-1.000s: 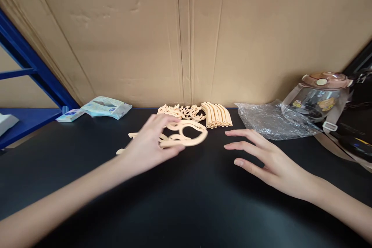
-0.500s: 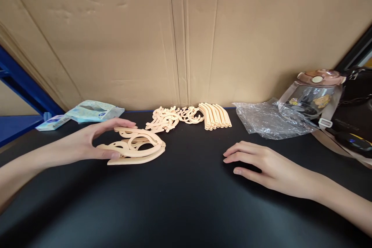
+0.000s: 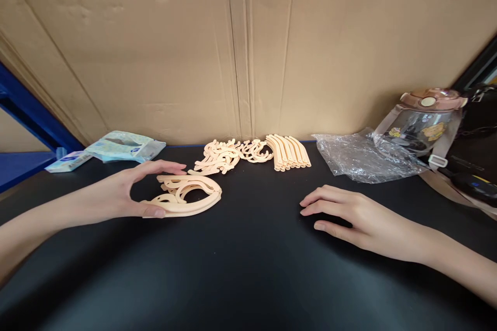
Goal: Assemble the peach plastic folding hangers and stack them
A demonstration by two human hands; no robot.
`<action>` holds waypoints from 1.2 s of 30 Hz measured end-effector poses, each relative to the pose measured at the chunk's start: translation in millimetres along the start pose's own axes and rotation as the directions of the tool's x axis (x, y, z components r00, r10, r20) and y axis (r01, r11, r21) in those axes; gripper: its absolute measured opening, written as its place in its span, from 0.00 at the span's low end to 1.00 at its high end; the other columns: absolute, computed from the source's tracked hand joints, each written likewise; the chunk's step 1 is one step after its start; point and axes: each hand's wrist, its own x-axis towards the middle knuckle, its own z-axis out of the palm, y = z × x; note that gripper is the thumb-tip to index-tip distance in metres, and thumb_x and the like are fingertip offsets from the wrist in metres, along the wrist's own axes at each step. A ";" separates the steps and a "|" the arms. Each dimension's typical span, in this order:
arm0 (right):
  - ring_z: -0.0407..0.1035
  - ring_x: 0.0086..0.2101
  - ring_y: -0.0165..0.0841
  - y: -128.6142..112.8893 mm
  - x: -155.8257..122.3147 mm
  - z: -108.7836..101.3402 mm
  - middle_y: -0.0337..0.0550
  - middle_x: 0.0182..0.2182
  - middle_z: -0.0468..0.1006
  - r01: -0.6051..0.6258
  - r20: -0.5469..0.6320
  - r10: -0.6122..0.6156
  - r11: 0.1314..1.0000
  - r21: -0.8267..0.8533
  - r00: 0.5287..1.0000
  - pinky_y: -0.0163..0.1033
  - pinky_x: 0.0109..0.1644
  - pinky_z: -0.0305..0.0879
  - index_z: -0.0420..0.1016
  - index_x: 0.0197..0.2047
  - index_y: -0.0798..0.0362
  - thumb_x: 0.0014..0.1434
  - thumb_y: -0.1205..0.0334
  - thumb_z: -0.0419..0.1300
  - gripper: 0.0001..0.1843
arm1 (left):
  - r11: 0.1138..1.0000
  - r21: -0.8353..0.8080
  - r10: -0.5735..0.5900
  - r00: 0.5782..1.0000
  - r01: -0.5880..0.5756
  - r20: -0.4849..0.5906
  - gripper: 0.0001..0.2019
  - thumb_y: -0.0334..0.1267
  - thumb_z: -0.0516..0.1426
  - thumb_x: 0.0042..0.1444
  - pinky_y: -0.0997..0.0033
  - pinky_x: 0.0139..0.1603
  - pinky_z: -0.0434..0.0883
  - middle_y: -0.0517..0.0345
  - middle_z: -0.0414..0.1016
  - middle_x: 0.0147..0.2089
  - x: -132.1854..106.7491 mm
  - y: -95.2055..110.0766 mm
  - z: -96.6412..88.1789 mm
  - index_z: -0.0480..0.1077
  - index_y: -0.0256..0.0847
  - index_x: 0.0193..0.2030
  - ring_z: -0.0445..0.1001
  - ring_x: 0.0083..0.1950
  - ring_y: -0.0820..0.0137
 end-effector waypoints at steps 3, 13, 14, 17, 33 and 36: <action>0.69 0.49 0.34 -0.7 0.2 -0.4 0.44 0.51 0.72 0.001 0.004 -0.001 1.000 -0.009 1.000 0.41 0.54 0.67 0.73 0.52 0.49 0.68 0.57 0.51 0.15 | 1.000 0.007 -0.002 1.000 0.002 -0.004 0.39 0.67 0.60 0.39 0.56 0.63 0.59 0.60 0.70 0.60 -1.0 2.8 2.1 0.67 0.48 0.55 0.68 0.59 0.57; 0.70 0.49 0.37 0.2 -1.1 -0.4 0.46 0.51 0.73 0.014 -0.010 -0.014 1.000 0.003 1.000 0.43 0.53 0.68 0.74 0.52 0.49 0.68 0.56 0.50 0.16 | 1.000 0.000 -0.023 0.997 0.023 0.076 0.36 0.64 0.61 0.42 0.55 0.64 0.56 0.60 0.67 0.63 -1.6 4.6 3.6 0.66 0.49 0.57 0.64 0.62 0.58; 0.70 0.49 0.37 0.4 -1.2 -0.4 0.46 0.51 0.73 0.015 -0.009 -0.015 1.000 0.002 1.000 0.43 0.53 0.68 0.74 0.52 0.49 0.68 0.56 0.50 0.16 | 1.000 -0.002 -0.025 0.997 0.026 0.079 0.36 0.63 0.61 0.42 0.56 0.64 0.57 0.61 0.67 0.63 -2.0 4.4 4.2 0.65 0.50 0.57 0.65 0.62 0.58; 0.70 0.48 0.37 0.9 -1.5 0.0 0.46 0.50 0.73 0.021 -0.022 -0.021 1.000 0.002 1.000 0.44 0.52 0.68 0.74 0.52 0.49 0.68 0.55 0.50 0.16 | 0.999 -0.005 -0.034 0.996 0.035 0.080 0.38 0.64 0.60 0.42 0.59 0.62 0.60 0.62 0.65 0.65 -4.2 4.4 6.8 0.63 0.51 0.60 0.65 0.62 0.59; 0.69 0.49 0.36 1.8 -1.5 -0.7 0.46 0.50 0.73 0.032 -0.028 -0.032 0.999 0.007 0.999 0.43 0.53 0.68 0.74 0.52 0.48 0.68 0.55 0.50 0.16 | 0.998 0.029 -0.058 0.997 0.056 0.051 0.39 0.67 0.60 0.40 0.55 0.63 0.59 0.63 0.67 0.64 -4.3 -2.9 10.1 0.65 0.55 0.59 0.65 0.63 0.54; 0.69 0.49 0.36 2.2 -1.8 -0.8 0.46 0.50 0.73 0.037 -0.029 -0.037 0.999 0.013 0.999 0.44 0.53 0.68 0.74 0.52 0.48 0.68 0.55 0.50 0.16 | 0.998 0.045 -0.046 0.999 0.046 -0.003 0.41 0.70 0.57 0.38 0.55 0.62 0.60 0.62 0.69 0.62 -4.9 -1.8 13.0 0.66 0.54 0.58 0.67 0.61 0.53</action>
